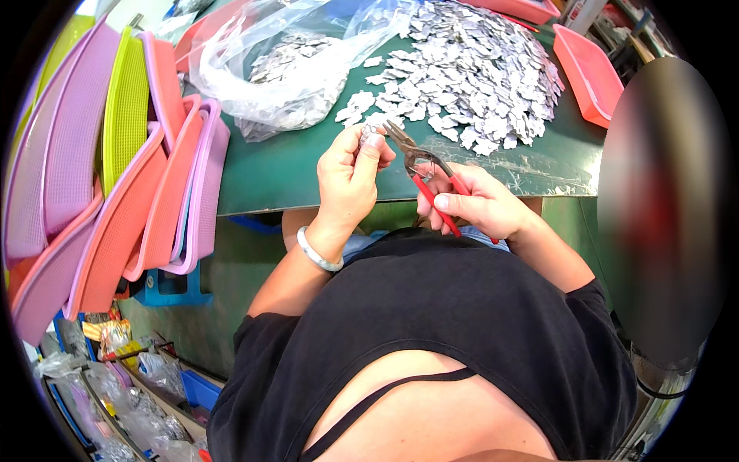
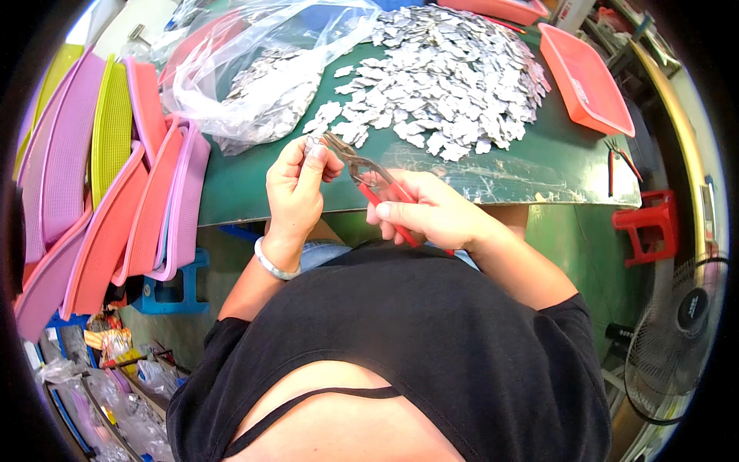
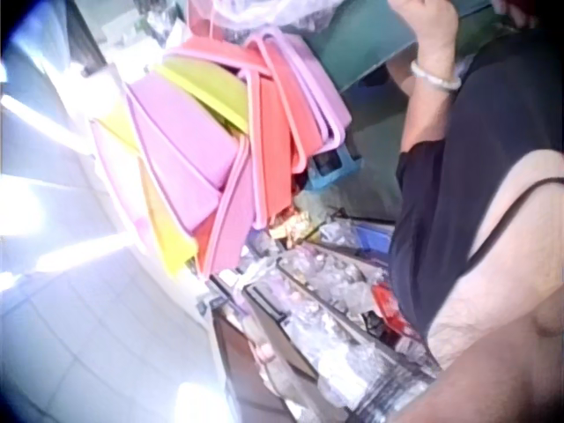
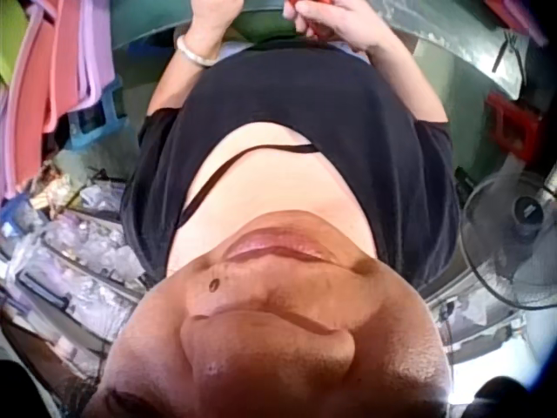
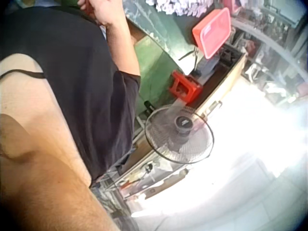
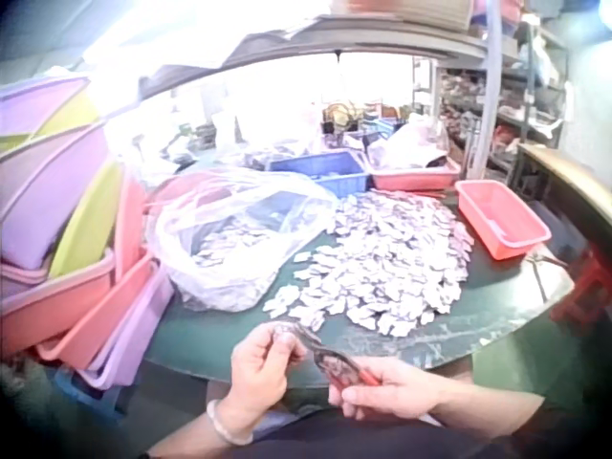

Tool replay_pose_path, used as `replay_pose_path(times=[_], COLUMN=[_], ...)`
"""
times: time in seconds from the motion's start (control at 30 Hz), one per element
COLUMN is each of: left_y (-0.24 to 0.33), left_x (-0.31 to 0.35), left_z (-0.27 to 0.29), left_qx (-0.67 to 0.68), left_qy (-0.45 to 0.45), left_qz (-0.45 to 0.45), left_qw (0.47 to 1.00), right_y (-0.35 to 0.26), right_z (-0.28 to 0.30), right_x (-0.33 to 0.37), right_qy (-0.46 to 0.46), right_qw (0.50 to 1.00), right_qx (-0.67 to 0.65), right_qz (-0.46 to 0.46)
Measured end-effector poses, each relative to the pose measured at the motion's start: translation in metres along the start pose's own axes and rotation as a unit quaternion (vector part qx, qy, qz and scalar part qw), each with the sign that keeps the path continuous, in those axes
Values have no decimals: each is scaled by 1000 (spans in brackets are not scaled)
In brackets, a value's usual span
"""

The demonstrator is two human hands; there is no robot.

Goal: The person sits at a green workbench and repeatedly picks up small silver metal pieces from a large pile. They use red-handled pliers to trim or adjust the edges of each piece, then place the finished pieces back onto the table. The process is repetitive and focused on individual items.

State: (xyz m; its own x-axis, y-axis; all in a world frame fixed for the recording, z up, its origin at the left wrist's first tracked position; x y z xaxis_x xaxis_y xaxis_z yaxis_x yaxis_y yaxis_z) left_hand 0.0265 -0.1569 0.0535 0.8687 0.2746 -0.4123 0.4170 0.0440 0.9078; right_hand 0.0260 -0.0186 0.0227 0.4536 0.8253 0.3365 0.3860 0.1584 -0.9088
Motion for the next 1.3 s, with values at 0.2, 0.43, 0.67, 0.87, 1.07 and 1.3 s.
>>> replay_pose_path(times=[0.2, 0.43, 0.67, 0.87, 1.07, 1.3], left_y=[10, 12, 30, 34, 27, 8], left_x=[3, 4, 1, -2, -7, -11], left_z=[10, 6, 3, 6, 5, 9], left_qx=[-47, -102, -235, -274, -229, -213], left_qy=[5, 0, -4, -5, -1, -12], left_qz=[-41, -81, -212, -245, -252, -190], left_qw=[998, 992, 949, 930, 940, 958], right_y=[-1, 1, 6, -3, 2, -1], right_z=[-12, -11, -10, -10, -12, -6], right_x=[-5, -1, -3, -10, -21, -26], right_qy=[-17, -14, -20, -8, -70, -8], right_qw=[1000, 1000, 999, 998, 997, 999], right_qx=[-9, -7, -4, 60, -37, -15], right_qz=[-5, -22, -37, -25, -8, -38])
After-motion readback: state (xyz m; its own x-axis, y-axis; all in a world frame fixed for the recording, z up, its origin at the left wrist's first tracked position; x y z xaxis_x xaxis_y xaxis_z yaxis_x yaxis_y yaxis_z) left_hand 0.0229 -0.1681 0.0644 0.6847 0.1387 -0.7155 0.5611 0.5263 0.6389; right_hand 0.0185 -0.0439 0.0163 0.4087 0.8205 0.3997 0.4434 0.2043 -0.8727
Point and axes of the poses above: each hand's wrist, its own x-axis away from the middle knuckle, its own z-axis out of the back of the hand, y = z × x, the point moved 10 cm from there along -x, towards the middle knuckle, and after that the axes turned 7 degrees about -z, right-handed, at the moved point
